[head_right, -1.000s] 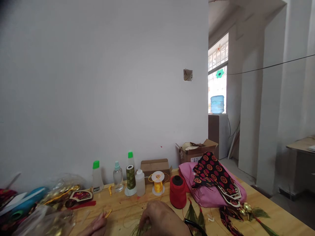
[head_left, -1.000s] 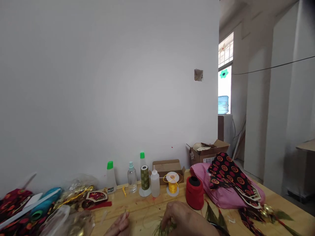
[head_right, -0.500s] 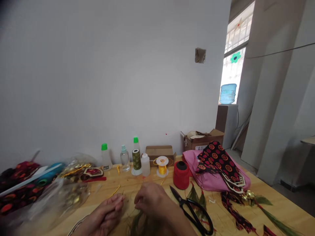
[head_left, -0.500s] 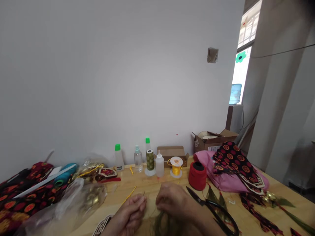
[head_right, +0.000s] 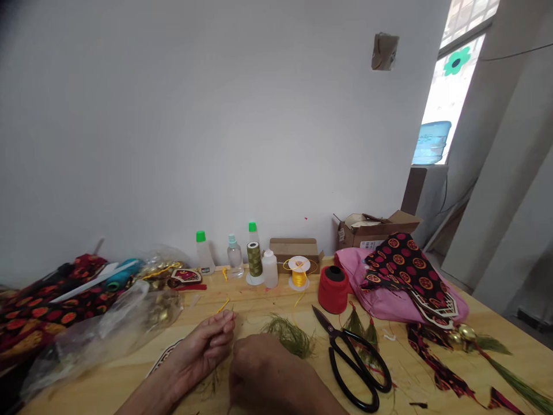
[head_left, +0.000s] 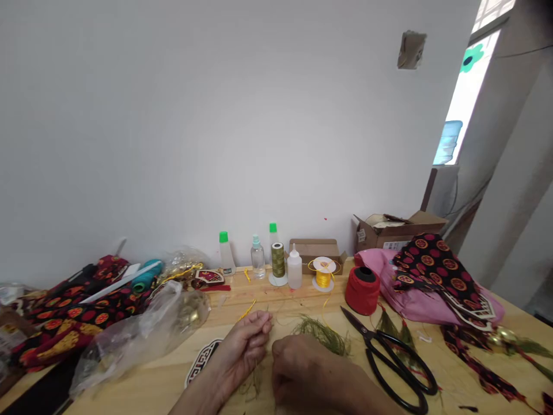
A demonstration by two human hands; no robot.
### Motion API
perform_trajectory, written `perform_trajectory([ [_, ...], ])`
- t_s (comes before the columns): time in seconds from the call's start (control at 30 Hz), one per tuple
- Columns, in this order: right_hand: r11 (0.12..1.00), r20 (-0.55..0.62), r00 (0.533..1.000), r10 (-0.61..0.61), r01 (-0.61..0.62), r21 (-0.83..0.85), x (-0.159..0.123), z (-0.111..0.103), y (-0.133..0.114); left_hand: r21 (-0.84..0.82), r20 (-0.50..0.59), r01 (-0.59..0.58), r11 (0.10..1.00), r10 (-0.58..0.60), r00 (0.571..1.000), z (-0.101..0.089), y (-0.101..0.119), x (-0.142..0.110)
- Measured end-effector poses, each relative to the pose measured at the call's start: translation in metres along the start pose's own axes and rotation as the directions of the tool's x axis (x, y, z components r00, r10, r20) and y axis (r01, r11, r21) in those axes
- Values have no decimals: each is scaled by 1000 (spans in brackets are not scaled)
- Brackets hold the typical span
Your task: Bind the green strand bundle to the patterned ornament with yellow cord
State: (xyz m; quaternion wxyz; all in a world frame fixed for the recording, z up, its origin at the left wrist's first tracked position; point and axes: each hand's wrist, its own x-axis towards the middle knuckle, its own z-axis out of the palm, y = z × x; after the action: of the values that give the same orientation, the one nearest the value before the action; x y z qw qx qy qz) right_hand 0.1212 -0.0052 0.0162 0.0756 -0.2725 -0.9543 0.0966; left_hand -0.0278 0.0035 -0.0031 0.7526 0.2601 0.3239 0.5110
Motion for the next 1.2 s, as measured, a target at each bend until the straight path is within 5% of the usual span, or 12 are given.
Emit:
perform_trajectory([
  [0.13,998,-8,998,59,-59,-33,-1,-3,1,-1,-28,-21,1000,21,999,-1,2,0],
  [0.23,949,-234,956,177,-103,298,-1,1,16,1,-55,-76,997,76,996,0,3,0],
  [0.3,817,-332,886,323,-85,570,2,6,27,-4,-97,-146,989,145,985,1,5,1],
  [0.4,447,-277,817,505,26,894,12,11,35,1,-225,-241,971,235,946,5,6,2],
  [0.5,175,-196,756,625,108,979,21,14,35,6,-336,-268,963,254,907,10,3,2],
  [0.6,55,-157,676,720,170,984,23,14,33,-13,-408,-238,971,212,888,13,-2,1],
  [0.7,24,-174,617,768,244,970,22,14,32,-7,-429,-165,986,146,892,14,-9,0],
  [0.83,52,-216,587,780,284,957,22,14,27,-19,-314,-97,995,87,945,15,-15,0],
  [1.03,100,-270,688,674,277,956,21,16,16,-76,-80,-168,983,162,984,23,-16,-1],
  [1.2,105,-264,722,640,259,960,20,20,15,-93,-103,-171,981,162,981,22,-14,-3],
])
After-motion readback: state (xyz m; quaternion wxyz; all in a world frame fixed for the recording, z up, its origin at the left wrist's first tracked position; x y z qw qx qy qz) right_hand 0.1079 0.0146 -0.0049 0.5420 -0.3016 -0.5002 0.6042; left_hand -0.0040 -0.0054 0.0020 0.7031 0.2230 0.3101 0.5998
